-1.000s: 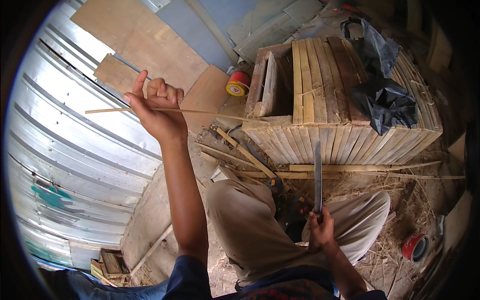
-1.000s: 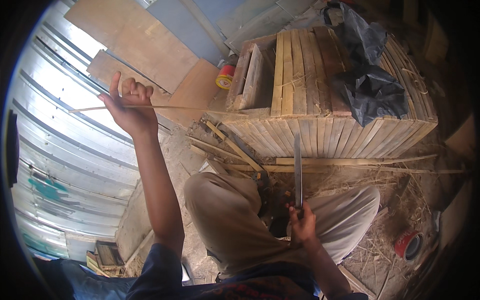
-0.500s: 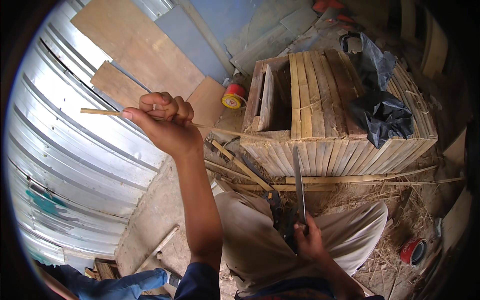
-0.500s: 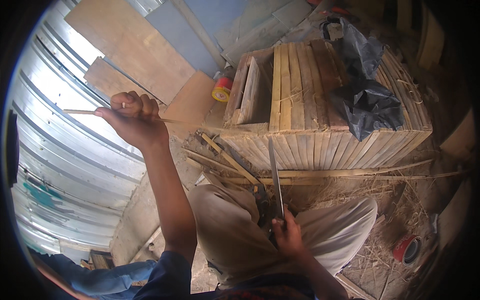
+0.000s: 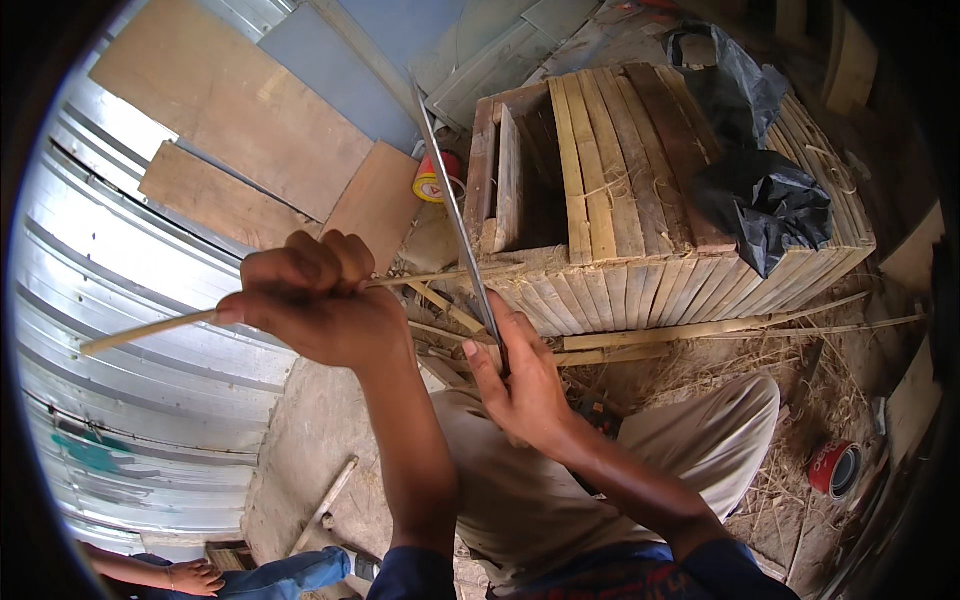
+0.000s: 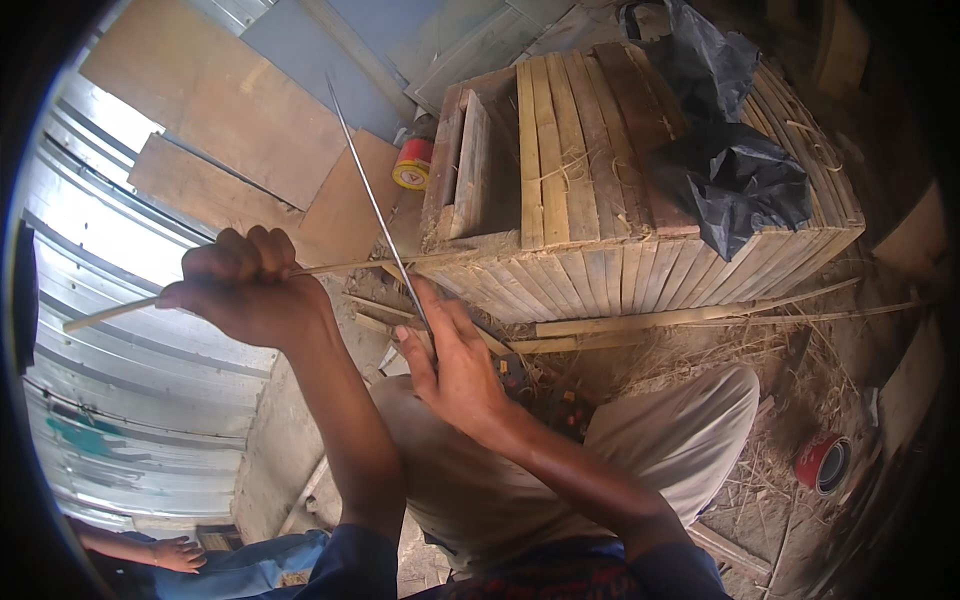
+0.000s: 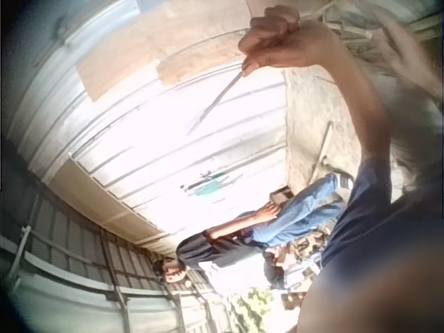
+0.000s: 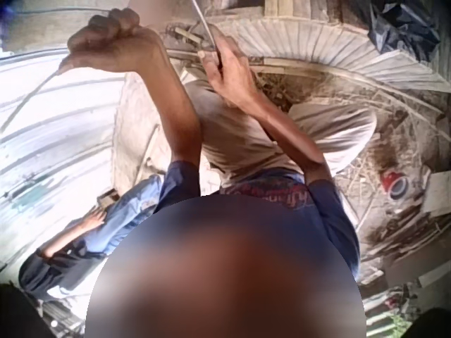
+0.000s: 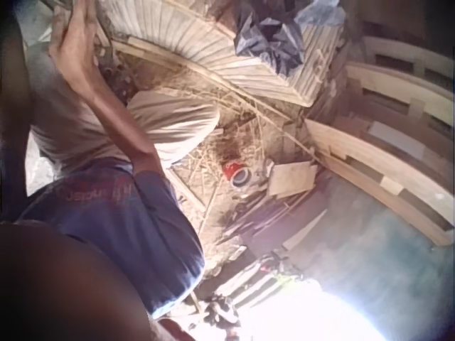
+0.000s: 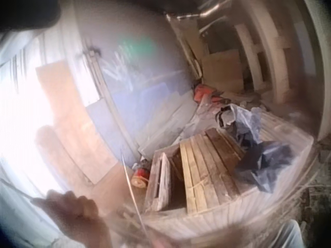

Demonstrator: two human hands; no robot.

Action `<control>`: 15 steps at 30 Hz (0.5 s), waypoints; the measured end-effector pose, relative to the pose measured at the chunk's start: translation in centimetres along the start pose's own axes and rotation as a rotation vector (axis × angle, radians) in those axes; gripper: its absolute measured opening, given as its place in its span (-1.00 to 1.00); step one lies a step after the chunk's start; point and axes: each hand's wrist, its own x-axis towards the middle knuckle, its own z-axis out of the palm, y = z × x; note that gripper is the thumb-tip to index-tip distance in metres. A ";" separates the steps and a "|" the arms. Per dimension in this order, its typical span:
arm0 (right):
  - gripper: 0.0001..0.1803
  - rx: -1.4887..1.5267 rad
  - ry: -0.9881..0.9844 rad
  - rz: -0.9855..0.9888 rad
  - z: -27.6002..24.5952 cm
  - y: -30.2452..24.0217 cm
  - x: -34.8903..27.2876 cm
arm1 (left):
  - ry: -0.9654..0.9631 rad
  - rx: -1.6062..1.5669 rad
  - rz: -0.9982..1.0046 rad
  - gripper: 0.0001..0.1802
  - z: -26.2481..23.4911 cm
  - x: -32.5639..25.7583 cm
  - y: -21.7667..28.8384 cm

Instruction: The person sits on the floor and uses a large knife to shave and split thin bamboo strips. They repeatedly draw the knife along the strips to thin them and occasionally split them lengthwise, working over a wooden crate.

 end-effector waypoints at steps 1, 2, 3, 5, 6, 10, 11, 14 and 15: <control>-0.34 -0.024 -0.018 0.021 0.2 0.1 0.1 | 0.024 -0.022 -0.003 -0.30 -0.2 -0.2 0.1; -0.34 -0.054 -0.041 0.051 0.3 0.3 0.0 | 0.065 -0.066 0.000 -0.30 -0.5 -0.2 0.1; -0.34 -0.088 -0.058 0.086 0.4 0.5 -0.2 | 0.064 -0.022 0.015 -0.31 -0.7 -0.4 0.1; -0.33 -0.121 -0.089 0.082 0.6 1.0 -0.9 | 0.113 -0.062 -0.049 -0.32 -1.2 -0.2 0.3; -0.33 -0.121 -0.104 0.041 0.7 1.2 -1.3 | 0.119 -0.097 -0.055 -0.32 -1.5 -0.1 0.4; -0.33 -0.260 -0.053 0.140 0.5 2.8 -1.7 | 0.110 -0.107 -0.092 -0.32 -2.1 0.7 0.3; -0.32 -0.204 -0.015 0.324 0.2 3.4 -1.5 | 0.102 -0.097 -0.098 -0.32 -2.2 0.7 0.3; -0.33 -0.226 -0.114 0.250 -0.6 4.2 -1.8 | 0.092 -0.115 -0.128 -0.32 -2.3 0.8 0.3; -0.34 -0.249 -0.132 0.018 -0.7 4.3 -1.9 | 0.077 -0.123 -0.132 -0.32 -2.3 0.8 0.4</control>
